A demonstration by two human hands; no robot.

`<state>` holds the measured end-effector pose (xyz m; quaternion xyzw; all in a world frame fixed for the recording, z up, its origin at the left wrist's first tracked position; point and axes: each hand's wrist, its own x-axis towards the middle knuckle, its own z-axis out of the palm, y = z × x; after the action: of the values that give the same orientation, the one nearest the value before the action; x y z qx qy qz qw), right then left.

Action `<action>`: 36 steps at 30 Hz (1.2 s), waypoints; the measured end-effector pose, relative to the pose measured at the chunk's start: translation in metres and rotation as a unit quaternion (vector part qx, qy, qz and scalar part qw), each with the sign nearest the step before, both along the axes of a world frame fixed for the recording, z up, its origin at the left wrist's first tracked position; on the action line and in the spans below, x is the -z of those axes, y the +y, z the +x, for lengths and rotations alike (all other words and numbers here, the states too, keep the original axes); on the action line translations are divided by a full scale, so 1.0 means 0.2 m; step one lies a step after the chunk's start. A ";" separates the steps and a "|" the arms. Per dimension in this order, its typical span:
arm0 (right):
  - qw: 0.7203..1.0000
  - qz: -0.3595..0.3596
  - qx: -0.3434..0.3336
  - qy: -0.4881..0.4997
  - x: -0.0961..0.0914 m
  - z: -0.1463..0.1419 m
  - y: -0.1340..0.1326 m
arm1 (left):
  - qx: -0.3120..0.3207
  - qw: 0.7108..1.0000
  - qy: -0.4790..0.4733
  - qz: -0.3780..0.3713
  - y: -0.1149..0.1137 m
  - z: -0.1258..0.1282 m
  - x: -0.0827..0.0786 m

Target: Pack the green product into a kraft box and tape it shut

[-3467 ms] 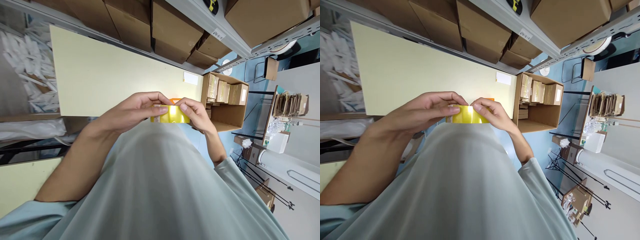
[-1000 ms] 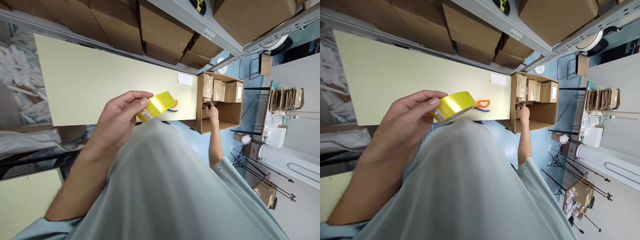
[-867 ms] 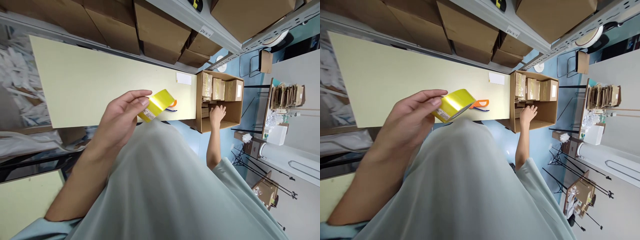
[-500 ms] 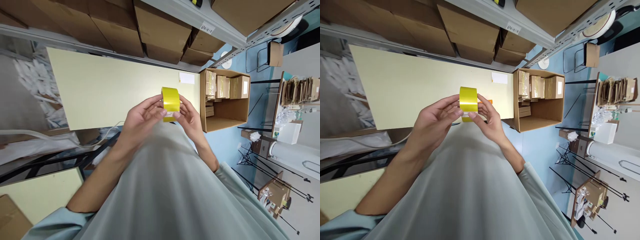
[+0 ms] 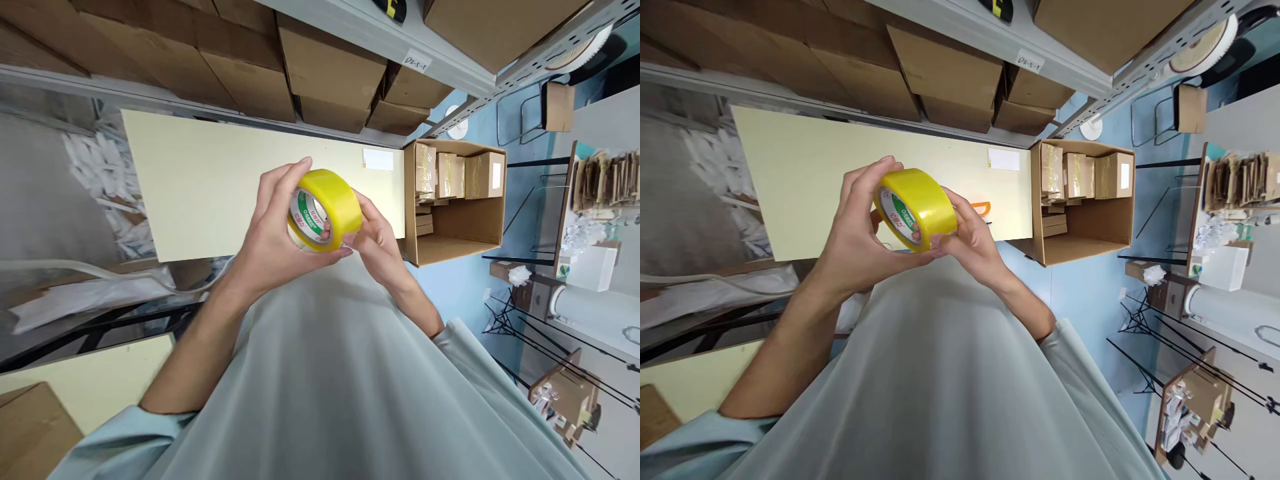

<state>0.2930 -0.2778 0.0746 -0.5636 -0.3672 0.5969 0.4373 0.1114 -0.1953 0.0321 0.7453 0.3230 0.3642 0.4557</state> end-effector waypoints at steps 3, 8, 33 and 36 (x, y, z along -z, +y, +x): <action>1.000 -0.010 0.013 0.000 0.00 -0.01 0.02 | -0.014 0.998 -0.011 0.057 -0.01 0.02 0.02; 0.999 -0.003 0.033 0.005 -0.01 0.00 0.01 | -0.020 0.997 -0.016 0.078 0.00 0.02 0.05; 0.998 0.008 0.039 -0.046 0.03 -0.02 -0.02 | -0.030 0.996 0.020 -0.078 -0.06 -0.01 -0.08; 0.998 0.016 0.047 -0.041 0.02 -0.03 -0.02 | -0.033 0.999 0.000 -0.037 -0.06 0.00 -0.02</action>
<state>0.2870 -0.2813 0.0706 -0.5972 -0.3678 0.5458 0.4585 0.1113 -0.2078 0.0362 0.7167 0.3609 0.3668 0.4707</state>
